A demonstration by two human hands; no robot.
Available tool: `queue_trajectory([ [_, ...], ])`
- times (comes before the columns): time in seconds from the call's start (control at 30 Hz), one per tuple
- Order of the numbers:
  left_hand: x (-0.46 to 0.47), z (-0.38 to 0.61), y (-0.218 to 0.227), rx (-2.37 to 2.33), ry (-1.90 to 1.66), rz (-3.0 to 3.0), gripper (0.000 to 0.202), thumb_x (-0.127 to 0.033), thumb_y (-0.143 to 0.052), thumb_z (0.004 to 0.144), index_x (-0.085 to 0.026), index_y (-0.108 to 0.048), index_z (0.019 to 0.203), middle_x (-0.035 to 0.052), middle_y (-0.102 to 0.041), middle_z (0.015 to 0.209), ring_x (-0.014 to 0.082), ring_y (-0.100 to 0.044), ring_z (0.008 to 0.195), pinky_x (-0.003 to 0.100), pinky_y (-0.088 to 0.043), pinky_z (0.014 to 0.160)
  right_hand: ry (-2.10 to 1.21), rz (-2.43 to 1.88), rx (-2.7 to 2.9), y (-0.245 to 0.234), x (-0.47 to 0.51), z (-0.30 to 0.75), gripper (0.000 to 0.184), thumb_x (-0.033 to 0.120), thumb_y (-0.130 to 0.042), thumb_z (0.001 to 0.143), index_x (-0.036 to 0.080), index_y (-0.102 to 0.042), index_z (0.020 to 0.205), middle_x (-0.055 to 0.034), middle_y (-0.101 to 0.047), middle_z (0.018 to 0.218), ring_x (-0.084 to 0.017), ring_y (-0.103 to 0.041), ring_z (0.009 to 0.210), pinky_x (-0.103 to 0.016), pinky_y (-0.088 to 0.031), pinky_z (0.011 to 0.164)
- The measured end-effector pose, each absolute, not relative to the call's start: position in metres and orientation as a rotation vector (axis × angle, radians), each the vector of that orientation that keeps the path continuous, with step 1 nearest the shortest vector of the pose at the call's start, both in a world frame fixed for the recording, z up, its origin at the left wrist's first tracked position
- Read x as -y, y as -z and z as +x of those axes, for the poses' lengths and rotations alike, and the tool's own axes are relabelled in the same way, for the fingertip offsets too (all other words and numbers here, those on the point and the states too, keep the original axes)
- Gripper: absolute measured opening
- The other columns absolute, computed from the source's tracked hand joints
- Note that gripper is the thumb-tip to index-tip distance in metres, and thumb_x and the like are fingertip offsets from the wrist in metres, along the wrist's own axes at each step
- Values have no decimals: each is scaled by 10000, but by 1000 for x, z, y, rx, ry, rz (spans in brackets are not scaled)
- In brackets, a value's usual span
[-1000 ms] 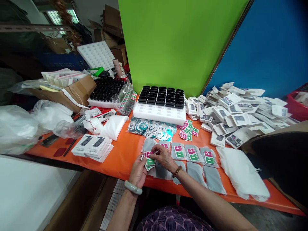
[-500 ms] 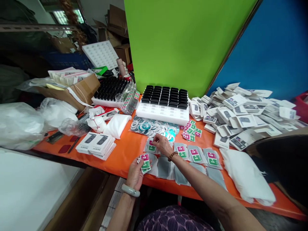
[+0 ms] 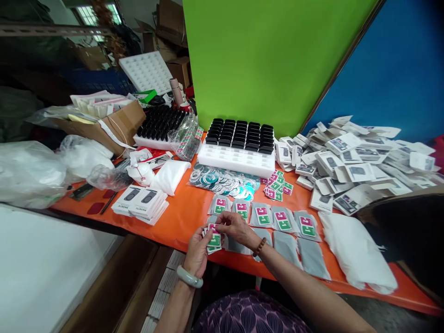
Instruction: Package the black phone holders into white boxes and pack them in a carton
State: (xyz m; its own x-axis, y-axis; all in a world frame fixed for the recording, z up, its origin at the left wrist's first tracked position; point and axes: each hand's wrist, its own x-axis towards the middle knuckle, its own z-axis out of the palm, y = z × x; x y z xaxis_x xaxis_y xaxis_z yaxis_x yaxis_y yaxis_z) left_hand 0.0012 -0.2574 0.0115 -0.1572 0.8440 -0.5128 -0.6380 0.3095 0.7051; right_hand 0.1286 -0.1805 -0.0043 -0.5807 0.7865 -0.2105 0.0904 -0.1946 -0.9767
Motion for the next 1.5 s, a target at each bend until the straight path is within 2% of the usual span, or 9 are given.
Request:
queue_trajectory([
  [0.2,271,-7,-8,-1207,-1307,236,455,-295,-851,580,-128,-624,937,66,-741,770,214,-718,678,297,-575,631,-1625,-1143,1466,16,180,131,126,263,-643,674,187,-543,671,42,-530,603,-97,-471,537,-216,-410,500],
  [0.4,288,-27,-4,-1351,-1347,160,348,-197,-788,661,-132,-585,937,95,-755,810,213,-728,685,301,-589,652,-1406,-1233,1626,23,179,128,63,181,-570,712,192,-526,668,38,-519,598,-118,-481,569,-237,-393,548],
  [0.57,296,-30,-13,-1300,-1347,139,334,-190,-749,702,-145,-569,980,107,-753,903,234,-732,794,320,-585,729,-1068,-1285,1877,19,187,126,30,168,-559,781,190,-568,798,-13,-583,779,-165,-546,726,-283,-415,675],
  [0.67,293,-21,-21,-1219,-1297,162,387,-193,-772,674,-138,-592,1013,102,-747,926,240,-724,842,318,-572,762,-924,-1296,1918,11,194,132,98,214,-575,815,185,-589,907,-53,-585,911,-188,-553,806,-307,-426,726],
  [0.83,280,6,-25,-1128,-1228,279,477,-225,-847,589,-133,-635,1006,78,-741,886,235,-703,882,294,-552,763,-1325,-1231,1774,1,208,149,148,338,-644,793,193,-619,816,0,-599,726,-133,-510,611,-254,-409,585],
  [0.93,272,22,-21,-1130,-1228,315,484,-251,-876,537,-144,-641,947,45,-738,825,192,-701,795,251,-541,697,-1577,-1179,1587,1,213,161,200,358,-701,716,186,-599,716,26,-570,638,-100,-453,529,-221,-368,499],
  [1.1,267,37,-16,-1127,-1187,301,445,-347,-846,588,-136,-648,926,43,-732,762,180,-692,704,251,-527,632,-1640,-1223,1313,4,214,180,232,391,-683,703,177,-603,665,31,-543,585,-85,-433,496,-208,-354,466],
  [1.33,267,44,-14,-1167,-1159,283,457,-265,-863,544,-138,-652,928,30,-726,730,170,-685,661,269,-536,661,-1773,-1207,1137,10,219,188,304,445,-710,664,168,-587,688,53,-519,546,-72,-443,439,-206,-376,430],
  [1.5,268,44,-6,-1276,-1185,362,409,-289,-831,568,-140,-655,905,4,-692,650,166,-663,592,278,-528,624,-1782,-1260,1084,5,221,190,290,427,-711,660,183,-575,735,66,-527,497,-73,-447,393,-191,-361,386],
])
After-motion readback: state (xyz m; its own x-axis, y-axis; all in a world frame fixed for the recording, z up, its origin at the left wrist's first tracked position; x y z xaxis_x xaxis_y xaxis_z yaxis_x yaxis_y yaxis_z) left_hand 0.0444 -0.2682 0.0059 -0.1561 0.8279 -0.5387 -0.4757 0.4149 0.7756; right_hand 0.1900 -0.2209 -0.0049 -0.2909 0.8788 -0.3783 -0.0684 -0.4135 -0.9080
